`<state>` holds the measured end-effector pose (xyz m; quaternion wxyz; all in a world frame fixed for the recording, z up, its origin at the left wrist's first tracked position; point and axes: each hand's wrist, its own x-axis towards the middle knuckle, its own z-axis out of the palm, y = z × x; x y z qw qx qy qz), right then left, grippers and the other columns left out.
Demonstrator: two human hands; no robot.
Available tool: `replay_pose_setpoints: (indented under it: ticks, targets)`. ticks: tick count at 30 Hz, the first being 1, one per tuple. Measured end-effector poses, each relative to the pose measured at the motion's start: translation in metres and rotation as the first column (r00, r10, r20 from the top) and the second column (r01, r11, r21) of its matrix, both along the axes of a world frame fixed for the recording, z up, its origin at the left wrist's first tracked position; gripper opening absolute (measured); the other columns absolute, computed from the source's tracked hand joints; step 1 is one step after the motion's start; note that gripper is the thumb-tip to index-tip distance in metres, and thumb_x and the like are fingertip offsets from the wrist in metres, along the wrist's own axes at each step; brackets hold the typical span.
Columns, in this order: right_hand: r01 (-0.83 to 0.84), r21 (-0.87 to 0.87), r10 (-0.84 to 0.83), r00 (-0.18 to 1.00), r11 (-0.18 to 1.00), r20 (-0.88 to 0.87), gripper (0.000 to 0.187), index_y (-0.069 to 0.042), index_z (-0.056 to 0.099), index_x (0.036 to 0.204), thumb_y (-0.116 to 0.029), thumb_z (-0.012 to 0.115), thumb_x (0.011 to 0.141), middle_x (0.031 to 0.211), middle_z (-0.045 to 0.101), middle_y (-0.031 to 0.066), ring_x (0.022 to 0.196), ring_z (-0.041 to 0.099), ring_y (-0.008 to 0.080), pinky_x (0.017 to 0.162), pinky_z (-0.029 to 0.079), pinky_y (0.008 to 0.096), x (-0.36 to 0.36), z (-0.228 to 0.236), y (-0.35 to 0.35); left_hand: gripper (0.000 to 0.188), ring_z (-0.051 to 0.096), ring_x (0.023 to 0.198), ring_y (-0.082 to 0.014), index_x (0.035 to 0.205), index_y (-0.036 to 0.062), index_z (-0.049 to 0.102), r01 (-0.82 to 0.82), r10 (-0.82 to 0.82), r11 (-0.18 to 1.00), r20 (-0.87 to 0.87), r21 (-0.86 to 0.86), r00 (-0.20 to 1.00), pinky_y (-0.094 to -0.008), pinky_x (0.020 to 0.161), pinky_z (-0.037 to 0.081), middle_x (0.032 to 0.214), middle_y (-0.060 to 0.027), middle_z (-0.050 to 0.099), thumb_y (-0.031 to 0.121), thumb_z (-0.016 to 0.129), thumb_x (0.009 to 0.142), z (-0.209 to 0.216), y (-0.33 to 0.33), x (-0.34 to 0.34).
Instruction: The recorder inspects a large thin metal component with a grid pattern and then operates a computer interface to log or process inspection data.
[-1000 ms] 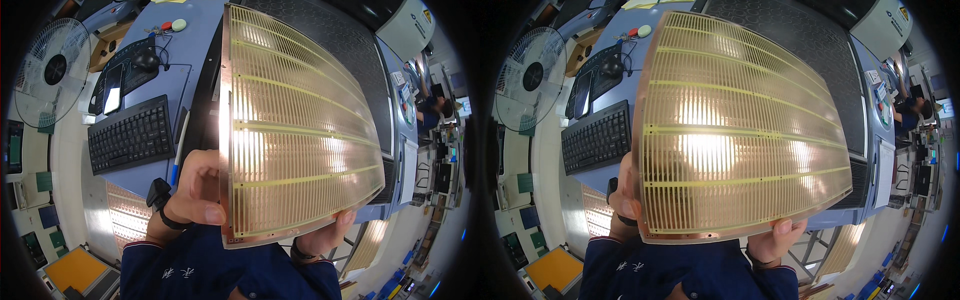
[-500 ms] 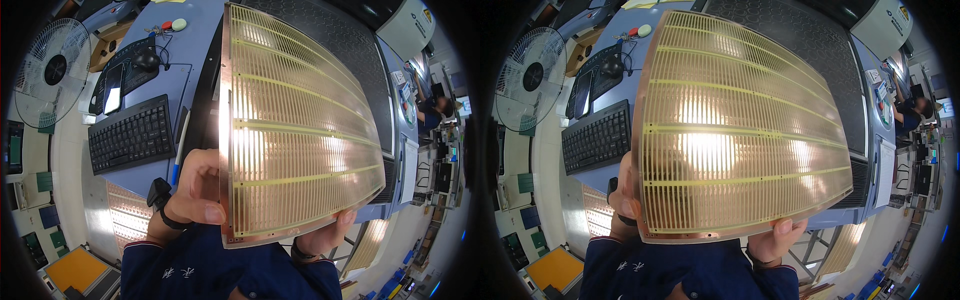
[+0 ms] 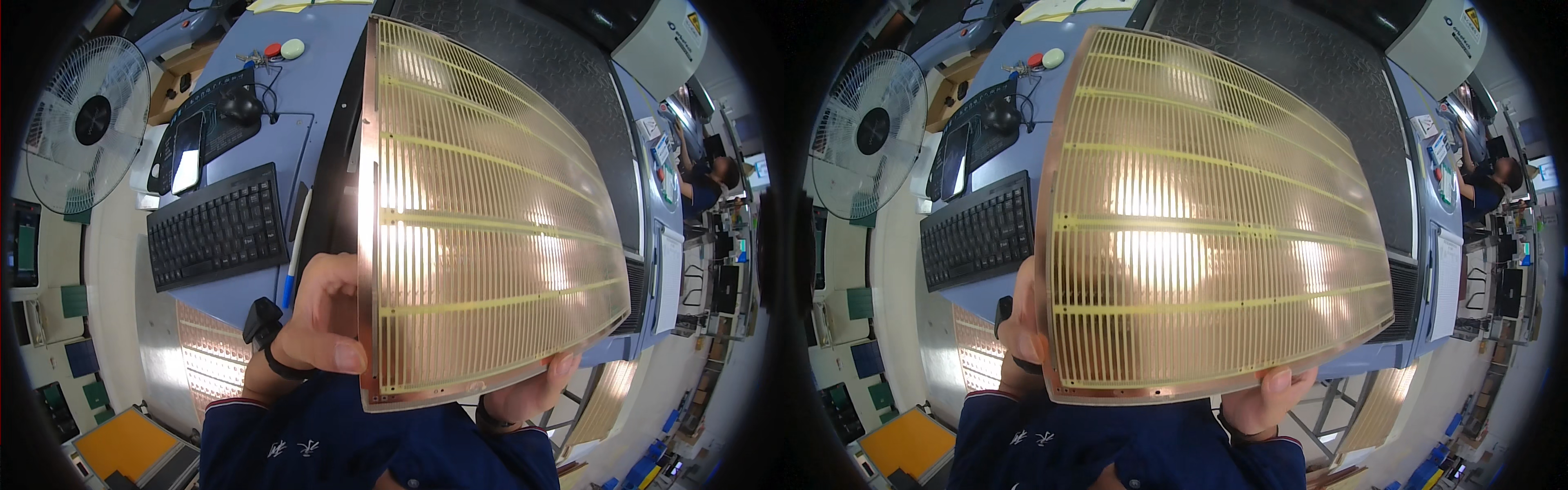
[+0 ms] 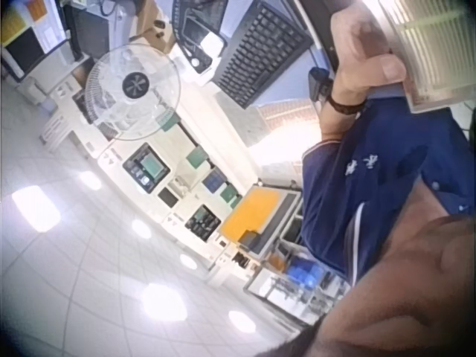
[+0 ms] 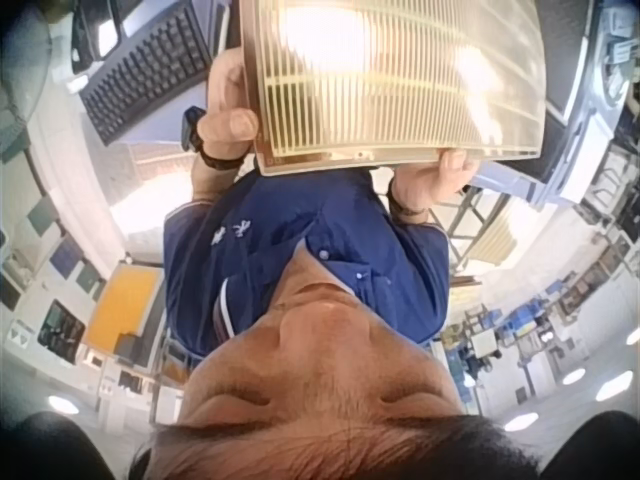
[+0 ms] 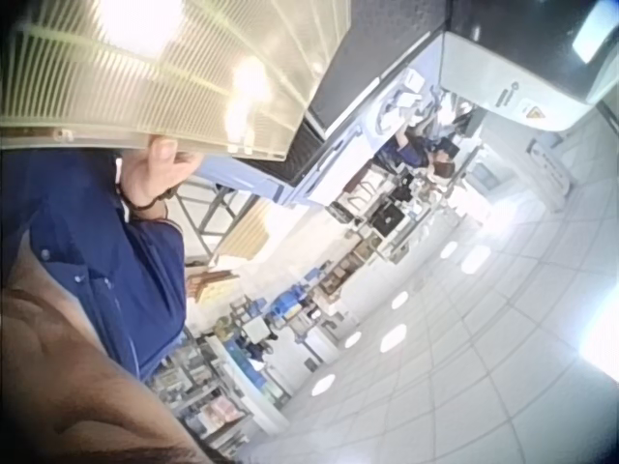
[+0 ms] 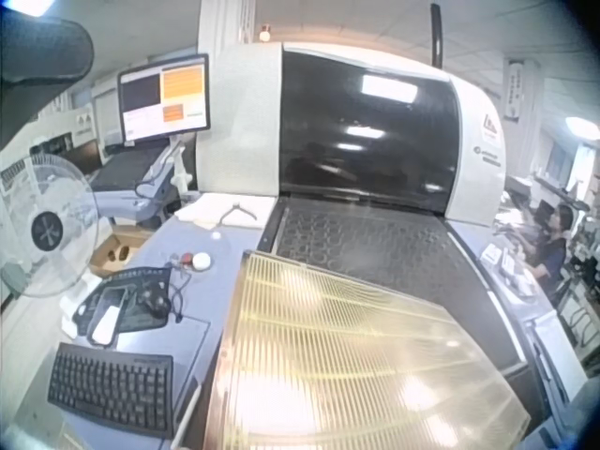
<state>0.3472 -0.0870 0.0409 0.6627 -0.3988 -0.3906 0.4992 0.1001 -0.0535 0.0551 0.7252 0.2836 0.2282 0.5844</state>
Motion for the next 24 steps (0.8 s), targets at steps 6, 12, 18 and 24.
replay_pose_setpoints:
  ticks: [6, 12, 18, 24]
  targets:
    - [0.021, -0.071, -0.022, 1.0, 0.997, -0.011, 0.067, -0.002, 0.046, 0.139, -0.048, 0.062, 0.093, 0.132, 0.057, 0.0149, 0.117, 0.063, 0.0286, 0.097, 0.055, 0.0425, 0.0, 0.004, -0.013, 0.055, 0.068, 0.086, -0.0174, 0.104, -0.0095, 0.069, 0.137, -0.132, 0.971, -0.035, 0.197, 0.991, -0.0278, 0.08, 0.049, 0.094, -0.0127, 0.073, 0.023, 0.09, 0.065, -0.031, 0.003, -0.007]
    - [-0.048, -0.191, 0.022, 0.991, 0.98, -0.134, 0.048, -0.008, 0.056, 0.116, -0.046, 0.069, 0.088, 0.13, 0.061, 0.0142, 0.116, 0.064, 0.0322, 0.096, 0.057, 0.0463, 0.034, -0.015, -0.038, 0.043, 0.068, 0.078, -0.0176, 0.095, -0.007, 0.07, 0.105, -0.127, 0.957, 0.066, 0.269, 0.99, -0.028, 0.071, 0.047, 0.083, -0.0105, 0.073, 0.017, 0.089, 0.065, -0.021, 0.005, -0.001]
    - [-0.097, -0.139, 0.065, 0.973, 0.985, -0.221, 0.038, -0.008, 0.056, 0.101, -0.04, 0.07, 0.088, 0.127, 0.064, 0.0143, 0.115, 0.065, 0.0326, 0.095, 0.058, 0.0477, 0.037, -0.018, -0.041, 0.039, 0.07, 0.073, -0.017, 0.096, -0.0081, 0.069, 0.095, -0.151, 0.922, 0.122, 0.375, 0.981, -0.0282, 0.068, 0.048, 0.077, -0.0106, 0.074, 0.011, 0.087, 0.067, -0.022, 0.009, 0.001]
    - [0.115, -0.129, -0.142, 0.964, 0.985, -0.227, 0.066, 0.004, 0.052, 0.13, -0.033, 0.078, 0.082, 0.12, 0.066, 0.0183, 0.101, 0.07, 0.0288, 0.085, 0.062, 0.0427, -0.004, 0.006, -0.023, 0.043, 0.07, 0.07, -0.0168, 0.104, -0.0125, 0.067, 0.069, -0.145, 0.907, 0.153, 0.416, 0.977, -0.0278, 0.069, 0.048, 0.073, -0.0113, 0.074, 0.009, 0.084, 0.07, -0.02, 0.011, 0.005]
